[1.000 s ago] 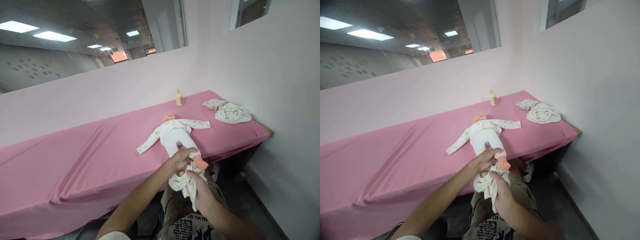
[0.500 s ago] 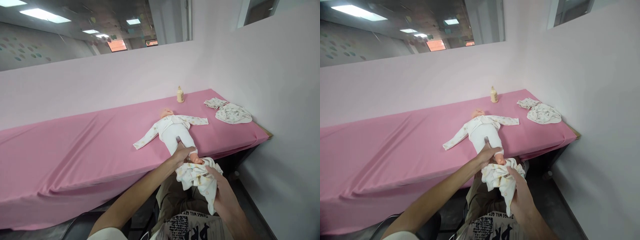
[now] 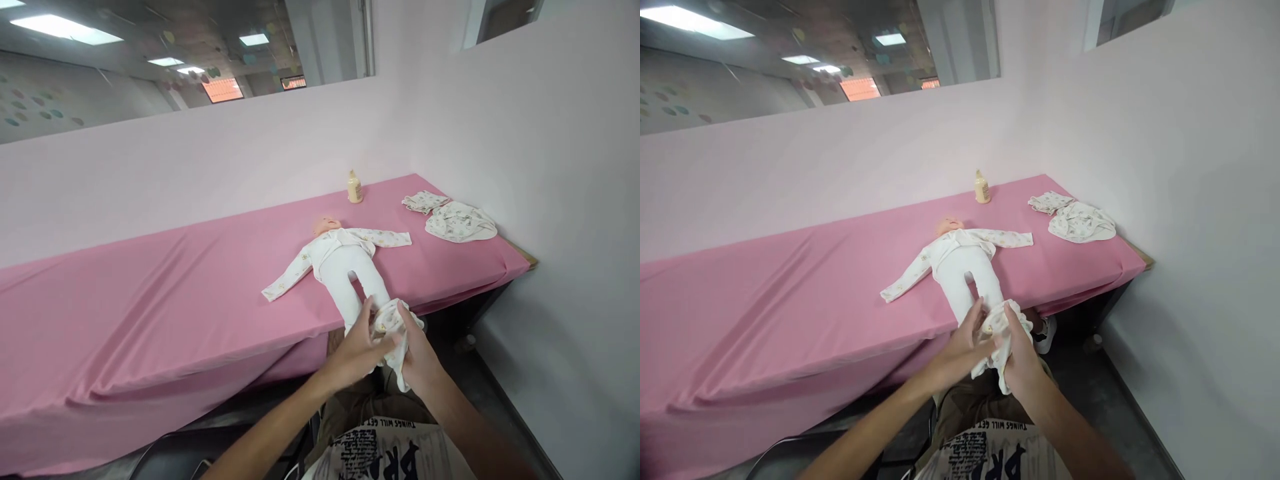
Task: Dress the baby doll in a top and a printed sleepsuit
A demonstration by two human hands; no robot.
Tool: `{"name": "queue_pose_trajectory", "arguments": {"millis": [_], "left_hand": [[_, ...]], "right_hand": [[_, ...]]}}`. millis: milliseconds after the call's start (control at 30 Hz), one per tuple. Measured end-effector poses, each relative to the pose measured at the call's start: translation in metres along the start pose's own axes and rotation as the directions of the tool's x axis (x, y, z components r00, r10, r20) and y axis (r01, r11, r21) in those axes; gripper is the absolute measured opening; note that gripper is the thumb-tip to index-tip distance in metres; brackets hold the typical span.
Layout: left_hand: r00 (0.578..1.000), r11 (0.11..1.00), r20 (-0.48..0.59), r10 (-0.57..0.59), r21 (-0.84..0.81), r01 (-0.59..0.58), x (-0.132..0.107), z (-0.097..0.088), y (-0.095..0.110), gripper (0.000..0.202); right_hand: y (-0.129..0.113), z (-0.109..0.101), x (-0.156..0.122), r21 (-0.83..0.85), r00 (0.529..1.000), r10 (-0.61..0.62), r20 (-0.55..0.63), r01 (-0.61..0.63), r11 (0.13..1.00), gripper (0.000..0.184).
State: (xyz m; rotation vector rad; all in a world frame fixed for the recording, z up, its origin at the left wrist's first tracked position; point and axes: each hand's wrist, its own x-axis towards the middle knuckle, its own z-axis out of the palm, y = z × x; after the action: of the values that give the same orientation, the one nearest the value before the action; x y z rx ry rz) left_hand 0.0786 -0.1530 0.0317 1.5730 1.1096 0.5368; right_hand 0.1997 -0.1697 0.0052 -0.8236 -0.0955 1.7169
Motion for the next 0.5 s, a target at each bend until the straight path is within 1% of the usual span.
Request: {"name": "queue_pose_trajectory", "arguments": {"millis": [33,67,100,167,200,267,333,400,433,500], "left_hand": [[0.999,0.992,0.026,0.036,0.124,-0.039,-0.010,0.003,-0.001,0.095],[0.997,0.967,0.039,0.068,0.242,-0.075,-0.018,0.007,-0.002,0.091],[0.994,0.931,0.037,0.102,0.349,-0.108,-0.023,0.012,-0.003,0.083],[0.983,0.829,0.005,0.182,0.536,-0.156,-0.027,0.020,-0.004,0.063],[0.974,0.768,-0.010,0.225,0.618,-0.171,-0.027,0.024,-0.003,0.058],[0.957,0.630,-0.014,0.289,0.755,-0.179,-0.023,0.029,-0.001,0.053],[0.950,0.497,0.007,0.311,0.851,-0.169,-0.019,0.032,0.001,0.051],[0.951,0.390,0.037,0.306,0.907,-0.161,-0.013,0.033,0.002,0.048],[0.953,0.355,0.049,0.300,0.921,-0.159,-0.010,0.033,0.001,0.046],[0.954,0.327,0.054,0.296,0.932,-0.154,-0.003,0.032,-0.003,0.041]], "right_hand": [[-0.001,0.002,-0.003,-0.012,1.000,0.013,0.016,-0.012,1.000,0.042],[-0.002,0.003,-0.006,-0.019,0.999,0.020,0.031,-0.020,1.000,0.043],[-0.003,0.005,-0.008,-0.022,0.999,0.019,0.038,-0.018,1.000,0.044],[-0.003,0.006,-0.010,-0.025,1.000,-0.002,0.029,0.002,1.000,0.044],[-0.003,0.006,-0.009,-0.029,1.000,-0.014,0.022,0.015,0.999,0.043],[0.000,0.002,-0.004,-0.043,0.999,-0.031,0.016,0.032,0.999,0.041],[0.004,-0.003,0.001,-0.069,0.999,-0.036,0.039,0.039,0.997,0.038],[0.008,-0.008,0.006,-0.096,0.996,-0.058,0.066,0.064,0.993,0.032],[0.010,-0.010,0.008,-0.108,0.994,-0.077,0.080,0.086,0.990,0.029],[0.012,-0.011,0.010,-0.136,0.982,-0.153,0.109,0.167,0.977,0.026]]}}
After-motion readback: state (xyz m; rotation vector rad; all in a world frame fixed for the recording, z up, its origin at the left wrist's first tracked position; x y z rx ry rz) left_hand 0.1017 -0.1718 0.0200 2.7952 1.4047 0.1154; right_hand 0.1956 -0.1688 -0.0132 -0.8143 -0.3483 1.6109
